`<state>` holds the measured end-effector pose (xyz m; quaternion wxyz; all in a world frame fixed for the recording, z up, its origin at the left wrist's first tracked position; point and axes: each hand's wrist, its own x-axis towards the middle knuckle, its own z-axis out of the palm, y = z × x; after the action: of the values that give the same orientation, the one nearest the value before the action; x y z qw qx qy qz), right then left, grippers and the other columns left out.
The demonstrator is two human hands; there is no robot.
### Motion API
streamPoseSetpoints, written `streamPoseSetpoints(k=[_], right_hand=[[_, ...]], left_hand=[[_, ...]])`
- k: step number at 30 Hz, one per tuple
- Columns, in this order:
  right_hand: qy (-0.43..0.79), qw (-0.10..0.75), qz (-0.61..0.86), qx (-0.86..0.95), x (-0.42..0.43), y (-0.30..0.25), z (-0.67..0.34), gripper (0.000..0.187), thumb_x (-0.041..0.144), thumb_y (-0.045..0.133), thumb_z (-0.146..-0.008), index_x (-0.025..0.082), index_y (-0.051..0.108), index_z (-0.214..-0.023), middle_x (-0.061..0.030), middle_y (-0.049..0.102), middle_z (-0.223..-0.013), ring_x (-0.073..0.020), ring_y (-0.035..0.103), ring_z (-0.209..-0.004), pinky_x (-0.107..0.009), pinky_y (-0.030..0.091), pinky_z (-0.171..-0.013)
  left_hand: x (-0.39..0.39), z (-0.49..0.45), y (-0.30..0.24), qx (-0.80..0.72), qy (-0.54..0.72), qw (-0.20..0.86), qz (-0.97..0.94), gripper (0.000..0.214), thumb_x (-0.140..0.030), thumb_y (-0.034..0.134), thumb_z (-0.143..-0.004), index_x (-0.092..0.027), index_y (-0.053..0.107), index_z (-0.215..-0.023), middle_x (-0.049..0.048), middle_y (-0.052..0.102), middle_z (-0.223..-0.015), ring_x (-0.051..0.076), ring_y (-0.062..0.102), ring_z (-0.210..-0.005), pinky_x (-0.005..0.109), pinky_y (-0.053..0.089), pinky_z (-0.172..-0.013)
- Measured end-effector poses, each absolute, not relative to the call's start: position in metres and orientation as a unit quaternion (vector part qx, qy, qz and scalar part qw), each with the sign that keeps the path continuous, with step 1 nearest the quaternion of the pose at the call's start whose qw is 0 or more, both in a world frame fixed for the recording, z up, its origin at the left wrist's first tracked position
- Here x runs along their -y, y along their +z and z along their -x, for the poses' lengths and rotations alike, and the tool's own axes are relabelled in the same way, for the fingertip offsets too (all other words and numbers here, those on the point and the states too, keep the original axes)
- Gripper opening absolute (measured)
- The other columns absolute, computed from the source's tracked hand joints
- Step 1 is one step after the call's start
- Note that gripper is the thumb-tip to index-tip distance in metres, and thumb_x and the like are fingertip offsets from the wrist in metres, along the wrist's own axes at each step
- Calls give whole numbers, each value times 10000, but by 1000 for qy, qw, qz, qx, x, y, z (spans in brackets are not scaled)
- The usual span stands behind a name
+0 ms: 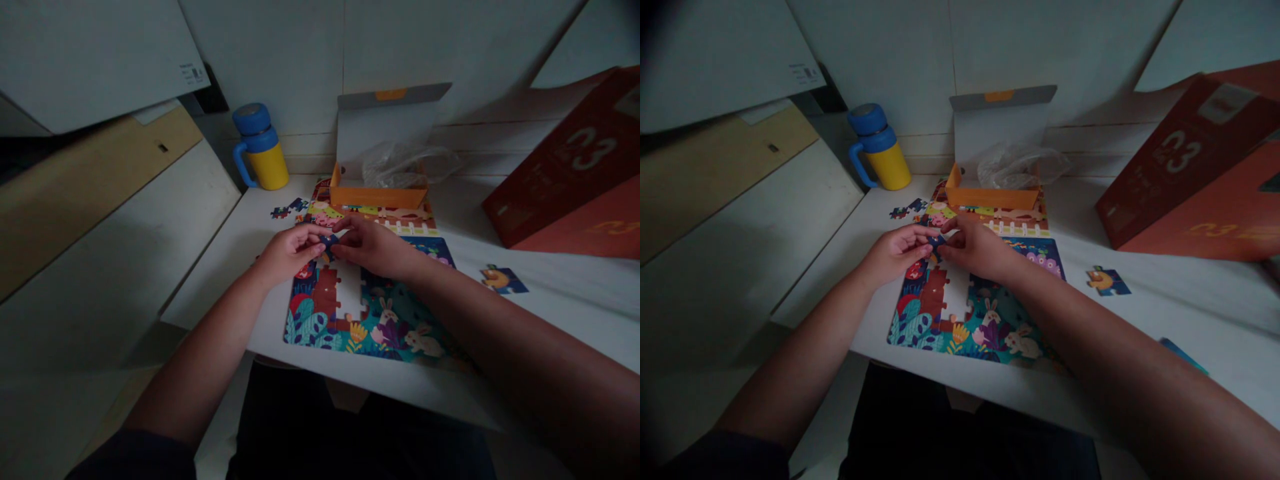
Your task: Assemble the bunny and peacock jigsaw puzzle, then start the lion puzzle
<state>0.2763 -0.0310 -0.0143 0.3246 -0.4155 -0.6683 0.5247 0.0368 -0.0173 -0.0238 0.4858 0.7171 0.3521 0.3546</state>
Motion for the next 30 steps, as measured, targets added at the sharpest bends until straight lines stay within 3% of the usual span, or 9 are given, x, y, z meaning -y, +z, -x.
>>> streamPoseSetpoints(k=[5,9,13,20,30], right_hand=[[425,324,432,727,31,-10,-278,249,454,712,-929,216,684,-999,-8,684,-794,-164,586,-687,-310,429,-618],[442,322,446,709,28,-6,-282,300,432,723,-925,207,719,-1122,-18,737,-859,-160,626,-689,-291,461,-615],[440,317,479,690,25,-6,-286,312,353,738,-916,216,717,-1195,-36,779,-968,-151,661,-673,-280,492,-601],[442,312,501,675,21,-8,-289,155,259,737,-900,221,676,-1038,-47,804,-881,-200,732,-768,-305,524,-677],[434,293,473,708,29,-15,-277,151,249,697,-897,213,692,-1044,-28,793,-834,-180,704,-713,-298,495,-652]], left_hand=[[21,-41,-24,-321,366,502,-715,360,-266,774,-969,-214,654,-1303,10,736,-909,144,726,-853,284,579,-822],[20,-40,-27,-320,402,490,-704,383,-270,777,-969,-227,596,-1304,41,769,-1024,157,756,-918,299,598,-872],[16,-34,-31,-375,406,404,-729,256,-280,693,-1024,-221,614,-1260,64,780,-1071,169,760,-945,313,602,-883],[16,-29,-25,-435,350,226,-798,60,-247,690,-1000,-220,704,-1052,12,760,-941,158,717,-854,284,575,-810],[15,-31,-26,-442,291,241,-813,75,-172,655,-973,-222,701,-1004,3,761,-898,150,702,-784,281,554,-755]])
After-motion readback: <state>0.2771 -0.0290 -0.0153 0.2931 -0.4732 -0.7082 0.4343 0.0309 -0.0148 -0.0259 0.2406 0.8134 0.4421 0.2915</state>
